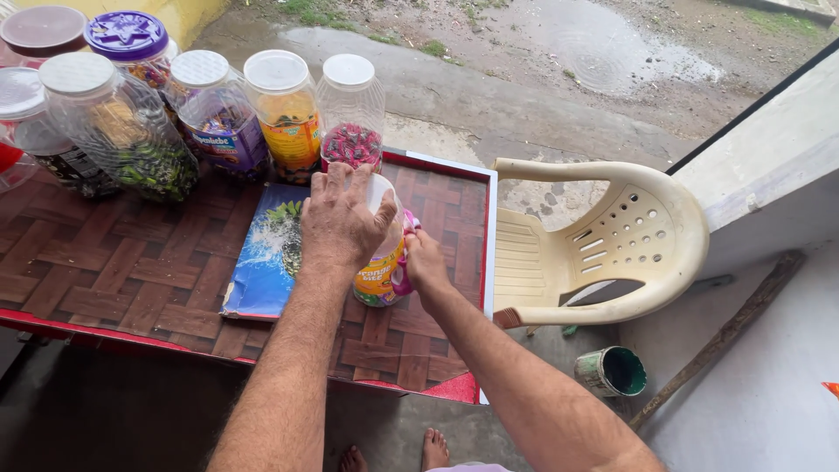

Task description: Wiping and organizing snack jars on a shop counter.

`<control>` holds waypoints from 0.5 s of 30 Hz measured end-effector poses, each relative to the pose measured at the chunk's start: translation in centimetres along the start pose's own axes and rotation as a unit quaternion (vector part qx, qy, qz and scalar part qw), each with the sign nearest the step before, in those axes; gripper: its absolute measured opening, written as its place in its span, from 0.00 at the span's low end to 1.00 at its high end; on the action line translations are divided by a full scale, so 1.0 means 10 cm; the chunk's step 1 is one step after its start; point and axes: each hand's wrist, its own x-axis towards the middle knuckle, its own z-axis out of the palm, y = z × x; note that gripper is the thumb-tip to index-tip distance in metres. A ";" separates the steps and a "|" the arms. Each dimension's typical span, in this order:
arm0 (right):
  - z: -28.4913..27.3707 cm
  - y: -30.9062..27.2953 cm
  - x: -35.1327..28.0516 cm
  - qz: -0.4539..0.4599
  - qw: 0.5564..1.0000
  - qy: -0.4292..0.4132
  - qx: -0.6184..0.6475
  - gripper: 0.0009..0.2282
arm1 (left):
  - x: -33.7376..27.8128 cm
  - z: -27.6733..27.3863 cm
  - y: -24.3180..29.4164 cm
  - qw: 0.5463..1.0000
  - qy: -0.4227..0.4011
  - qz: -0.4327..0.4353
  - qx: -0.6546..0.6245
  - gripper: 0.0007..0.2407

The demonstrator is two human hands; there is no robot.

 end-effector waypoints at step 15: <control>0.19 0.33 0.21 -0.183 0.978 0.048 -0.083 0.15 | -0.05 -0.04 -0.24 1.000 0.015 -0.009 0.004 0.22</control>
